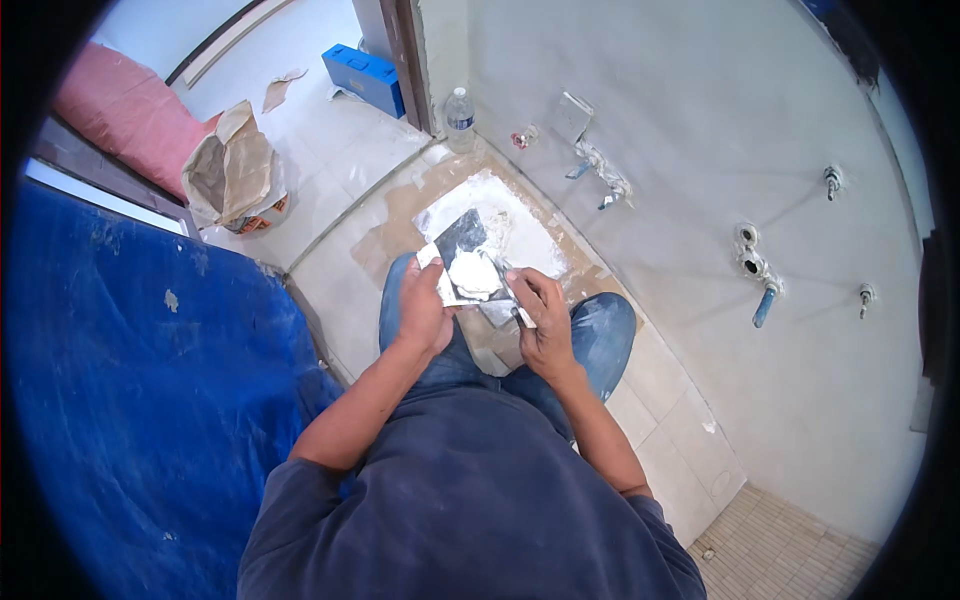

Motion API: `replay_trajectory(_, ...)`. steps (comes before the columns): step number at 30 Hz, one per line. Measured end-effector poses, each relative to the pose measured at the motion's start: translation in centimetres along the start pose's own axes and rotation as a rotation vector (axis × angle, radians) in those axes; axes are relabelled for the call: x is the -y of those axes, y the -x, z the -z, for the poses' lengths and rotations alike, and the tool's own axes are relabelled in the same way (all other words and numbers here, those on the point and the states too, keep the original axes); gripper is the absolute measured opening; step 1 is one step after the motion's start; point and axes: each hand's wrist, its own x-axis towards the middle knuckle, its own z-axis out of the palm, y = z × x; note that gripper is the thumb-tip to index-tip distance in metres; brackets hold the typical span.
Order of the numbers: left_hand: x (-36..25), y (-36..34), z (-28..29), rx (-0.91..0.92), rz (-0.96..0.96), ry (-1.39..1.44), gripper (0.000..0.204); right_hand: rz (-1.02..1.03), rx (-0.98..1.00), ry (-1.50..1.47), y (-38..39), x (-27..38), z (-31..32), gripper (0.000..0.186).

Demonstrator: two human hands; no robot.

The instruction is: The person uses putty knives to apply and smooth plaster onto a wall around pipes and beneath a mirror, repeatedly transferring and mixing the plaster between the blades.

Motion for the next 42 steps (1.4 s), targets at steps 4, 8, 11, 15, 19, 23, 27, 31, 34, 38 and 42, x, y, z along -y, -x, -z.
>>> replay_trajectory(4,-1.0,-1.8,2.0,-0.046,0.125,0.047,0.028,-0.077,0.249,0.287,0.8,-2.0,2.8,0.067)
replay_trajectory(8,0.8,-5.3,3.9,0.015,0.043,-0.084,0.029,-0.595,-0.091,-0.031,1.4,-3.5,2.6,0.033)
replay_trajectory(11,4.7,-9.2,5.7,-0.046,0.109,-0.215,0.029,-0.669,-0.171,-0.063,2.0,-6.4,1.8,0.039)
replay_trajectory(15,13.3,-14.4,10.2,-0.119,0.332,-0.249,0.031,-0.887,-0.254,0.131,3.6,-14.7,-0.9,0.046)
replay_trajectory(19,24.9,-17.4,16.0,-0.229,0.586,-0.453,0.036,-1.132,-0.199,0.165,6.6,-23.6,-3.7,0.046)
replay_trajectory(23,33.0,-17.9,20.8,-0.055,0.920,-0.134,0.037,-1.203,-0.137,0.252,9.7,-27.9,-5.1,0.046)
replay_trajectory(27,36.4,-17.1,20.7,-0.254,0.715,-0.482,0.046,-1.459,-0.324,-0.049,9.9,-28.7,-6.2,0.049)
replay_trajectory(31,31.0,-15.8,18.8,0.100,0.485,-1.219,0.034,-1.130,-0.349,0.158,8.1,-25.3,-3.9,0.051)
replay_trajectory(34,22.9,-13.8,16.5,0.177,0.242,-1.113,0.039,-0.827,-0.144,0.164,6.9,-21.5,1.4,0.048)
replay_trajectory(38,9.5,-10.3,19.3,0.292,0.091,-1.038,0.033,-0.687,-0.114,0.376,7.9,-16.7,5.4,0.040)
replay_trajectory(42,1.4,-4.2,25.7,0.002,0.175,-1.528,0.024,-0.653,-0.072,0.424,8.8,-16.3,5.6,0.040)
